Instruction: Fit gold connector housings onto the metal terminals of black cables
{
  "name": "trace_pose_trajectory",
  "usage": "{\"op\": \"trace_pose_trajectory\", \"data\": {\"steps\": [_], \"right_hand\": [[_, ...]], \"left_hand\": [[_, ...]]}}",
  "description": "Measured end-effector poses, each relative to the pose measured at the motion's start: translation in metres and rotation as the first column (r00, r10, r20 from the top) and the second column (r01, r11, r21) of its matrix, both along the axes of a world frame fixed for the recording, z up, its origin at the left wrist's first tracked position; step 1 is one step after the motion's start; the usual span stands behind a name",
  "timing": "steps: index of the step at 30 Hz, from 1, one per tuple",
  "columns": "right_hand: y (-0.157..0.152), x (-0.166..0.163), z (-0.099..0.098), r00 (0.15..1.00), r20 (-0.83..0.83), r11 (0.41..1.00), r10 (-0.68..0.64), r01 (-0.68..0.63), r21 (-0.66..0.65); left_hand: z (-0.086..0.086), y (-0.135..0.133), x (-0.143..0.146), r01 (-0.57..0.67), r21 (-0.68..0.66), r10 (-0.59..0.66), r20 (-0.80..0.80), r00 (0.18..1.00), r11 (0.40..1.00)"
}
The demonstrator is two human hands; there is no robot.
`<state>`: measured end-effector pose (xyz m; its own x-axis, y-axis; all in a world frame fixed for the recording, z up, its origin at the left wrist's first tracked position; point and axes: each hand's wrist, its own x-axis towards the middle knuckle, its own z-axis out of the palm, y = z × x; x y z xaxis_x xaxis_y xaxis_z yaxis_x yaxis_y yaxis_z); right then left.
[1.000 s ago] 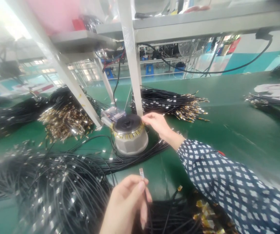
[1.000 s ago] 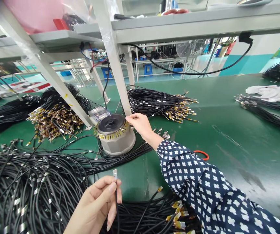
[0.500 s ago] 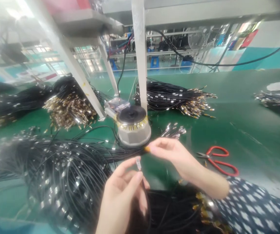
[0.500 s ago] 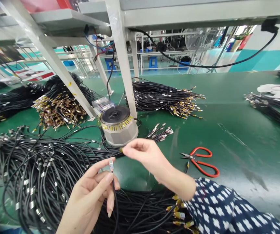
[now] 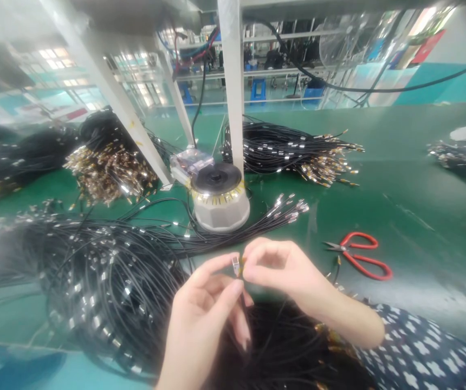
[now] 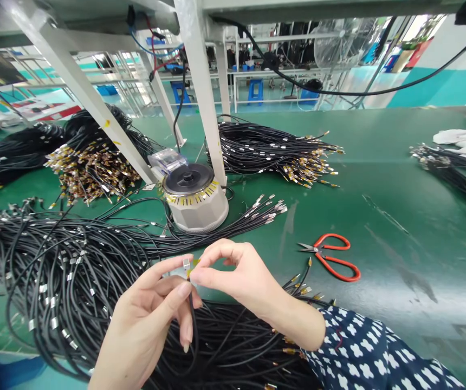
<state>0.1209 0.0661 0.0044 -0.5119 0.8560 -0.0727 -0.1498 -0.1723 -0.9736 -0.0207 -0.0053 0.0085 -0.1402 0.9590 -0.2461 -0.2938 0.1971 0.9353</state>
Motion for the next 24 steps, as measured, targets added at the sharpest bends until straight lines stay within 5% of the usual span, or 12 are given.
{"op": "trace_pose_trajectory", "data": {"steps": [24], "right_hand": [[-0.013, -0.006, 0.002, 0.991, 0.058, 0.993, -0.120, 0.120, 0.009]], "left_hand": [[0.001, -0.002, 0.003, -0.012, 0.015, 0.013, -0.032, 0.999, 1.000]]}}
